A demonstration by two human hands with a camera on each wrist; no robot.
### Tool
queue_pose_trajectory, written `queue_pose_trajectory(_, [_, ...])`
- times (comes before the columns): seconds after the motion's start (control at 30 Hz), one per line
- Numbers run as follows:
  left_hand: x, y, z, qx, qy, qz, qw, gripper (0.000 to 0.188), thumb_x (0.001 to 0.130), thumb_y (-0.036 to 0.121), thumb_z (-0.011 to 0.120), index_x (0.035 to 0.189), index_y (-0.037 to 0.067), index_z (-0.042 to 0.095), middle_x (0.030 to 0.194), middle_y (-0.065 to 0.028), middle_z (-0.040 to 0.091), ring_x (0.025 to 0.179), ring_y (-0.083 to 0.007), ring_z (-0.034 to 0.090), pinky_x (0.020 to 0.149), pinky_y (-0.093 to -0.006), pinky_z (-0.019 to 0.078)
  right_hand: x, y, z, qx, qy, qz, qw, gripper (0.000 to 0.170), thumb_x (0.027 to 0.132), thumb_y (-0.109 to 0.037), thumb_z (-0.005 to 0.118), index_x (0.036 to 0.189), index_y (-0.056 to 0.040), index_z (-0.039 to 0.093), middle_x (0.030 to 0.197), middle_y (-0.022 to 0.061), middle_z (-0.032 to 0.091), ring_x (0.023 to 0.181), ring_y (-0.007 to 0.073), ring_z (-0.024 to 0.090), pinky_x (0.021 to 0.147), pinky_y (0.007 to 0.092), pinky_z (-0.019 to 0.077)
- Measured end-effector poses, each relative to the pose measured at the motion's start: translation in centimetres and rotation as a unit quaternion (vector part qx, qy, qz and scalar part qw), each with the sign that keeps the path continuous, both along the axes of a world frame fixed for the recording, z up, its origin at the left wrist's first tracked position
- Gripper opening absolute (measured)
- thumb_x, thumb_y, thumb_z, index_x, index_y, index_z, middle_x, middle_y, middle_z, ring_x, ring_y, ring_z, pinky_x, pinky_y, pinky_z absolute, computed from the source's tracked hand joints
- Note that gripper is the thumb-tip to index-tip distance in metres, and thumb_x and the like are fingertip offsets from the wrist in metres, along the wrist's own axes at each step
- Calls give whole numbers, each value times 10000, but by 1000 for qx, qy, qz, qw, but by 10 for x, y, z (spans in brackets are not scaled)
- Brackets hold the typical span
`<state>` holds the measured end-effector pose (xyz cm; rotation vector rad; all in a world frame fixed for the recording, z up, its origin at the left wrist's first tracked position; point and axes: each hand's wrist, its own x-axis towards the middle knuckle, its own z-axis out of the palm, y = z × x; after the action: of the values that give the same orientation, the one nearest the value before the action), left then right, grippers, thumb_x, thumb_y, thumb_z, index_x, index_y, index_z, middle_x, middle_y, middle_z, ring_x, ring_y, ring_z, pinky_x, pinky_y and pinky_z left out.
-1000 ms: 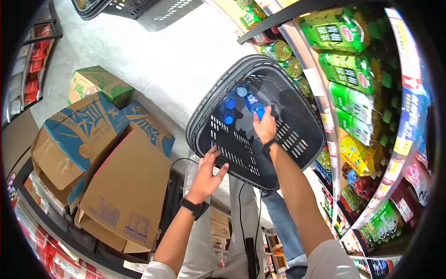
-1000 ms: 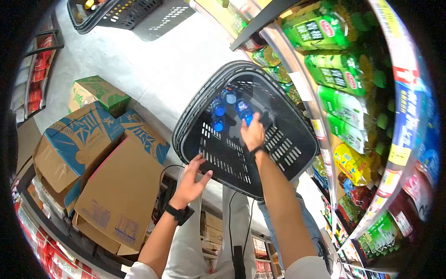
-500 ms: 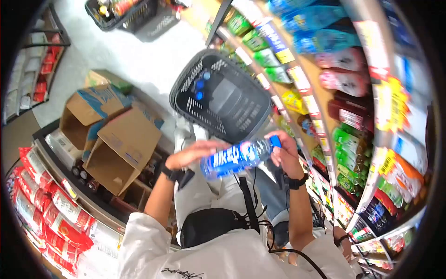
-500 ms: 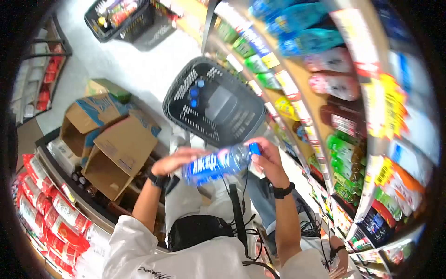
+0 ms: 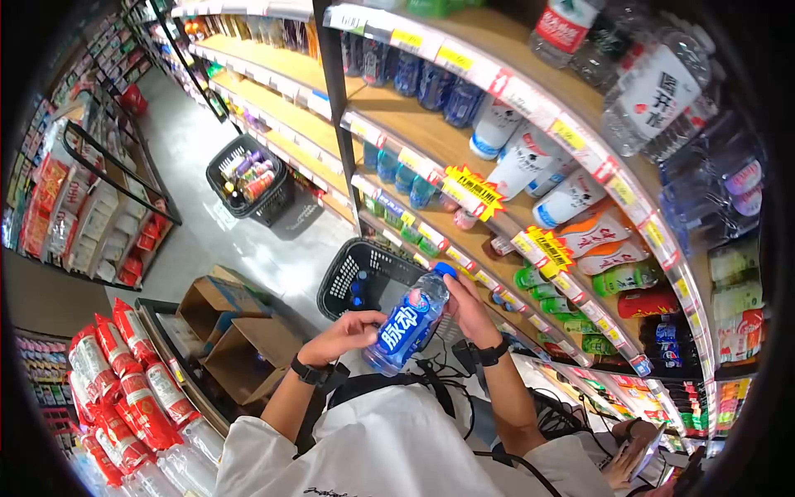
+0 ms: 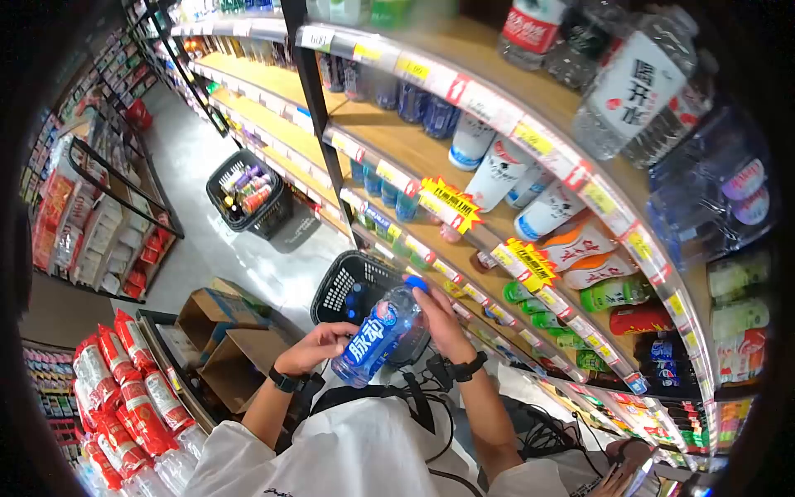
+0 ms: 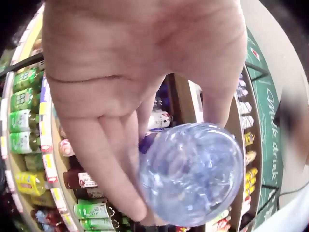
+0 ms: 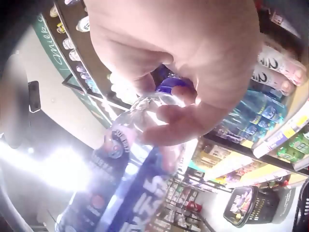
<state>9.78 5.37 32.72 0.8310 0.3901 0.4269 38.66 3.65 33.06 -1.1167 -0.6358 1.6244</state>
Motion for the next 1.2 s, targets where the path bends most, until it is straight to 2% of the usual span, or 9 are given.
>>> queue_pose_trajectory(0.13, [20,5,33,91,78,24,993,576,918,59,762,1425,-43,509,1168,-94,730,1037,-124,682,925,-277,544,1,15,28,132,-138,-4,982,460,1034,-205,630,1463,-85,516,1258,-7,617,1095,52,565,869,236,487])
queue_pose_trajectory(0.37, [29,63,48,112,2,149,982,525,961,51,698,1431,-61,491,1127,-96,733,990,-132,696,896,-289,566,-28,56,67,87,-58,30,994,509,1060,-201,568,1521,-44,419,1402,69,563,1266,150,557,1072,347,462])
queue_pose_trajectory(0.53, [10,130,67,128,-8,92,988,596,937,36,730,1463,-64,467,1179,-111,713,1035,-131,683,916,-295,559,-57,98,77,102,-5,-25,994,541,1025,-237,645,1509,-93,451,1390,36,582,1242,126,557,1069,332,452])
queue_pose_trajectory(0.6, [-1,155,76,171,14,65,983,630,915,41,760,1464,-61,470,1204,-109,703,1064,-127,670,937,-307,552,-65,114,83,161,-78,-14,984,565,995,-215,688,1498,-91,461,1396,38,579,1251,132,554,1076,324,444])
queue_pose_trajectory(0.67, [-8,180,82,241,63,51,967,705,861,51,811,1475,-32,476,1233,-132,704,1111,-180,679,982,-341,533,-75,129,91,227,-179,-29,957,597,941,-206,762,1459,-69,497,1369,51,603,1234,154,577,1051,330,469])
queue_pose_trajectory(0.77, [-4,224,81,530,101,117,834,728,825,43,825,1469,-1,488,1238,-170,707,1152,-271,687,993,-363,524,-88,141,115,227,-313,-26,922,608,928,-254,780,1436,-49,516,1346,74,627,1192,168,607,1000,358,509])
queue_pose_trajectory(0.8, [1,234,85,513,111,117,843,711,788,-8,800,1430,13,495,1343,-204,641,1259,-353,623,1038,-388,493,-90,148,115,275,-410,-66,867,630,891,-226,804,1433,-66,526,1336,115,654,1167,218,657,971,390,538])
queue_pose_trajectory(0.93, [32,283,80,585,34,164,794,662,744,-125,699,1354,16,484,1505,-214,492,1350,-406,518,1098,-416,452,-112,166,138,223,-579,-138,772,747,802,-79,827,1460,-46,476,1391,170,619,1254,278,631,1046,365,493])
queue_pose_trajectory(1.2, [110,345,84,584,31,163,795,596,795,-21,748,1358,4,553,1390,-236,596,1293,-435,557,1060,-441,476,-86,218,137,169,-567,-316,742,647,829,-45,791,1412,-24,510,1255,175,694,1109,267,706,899,344,566])
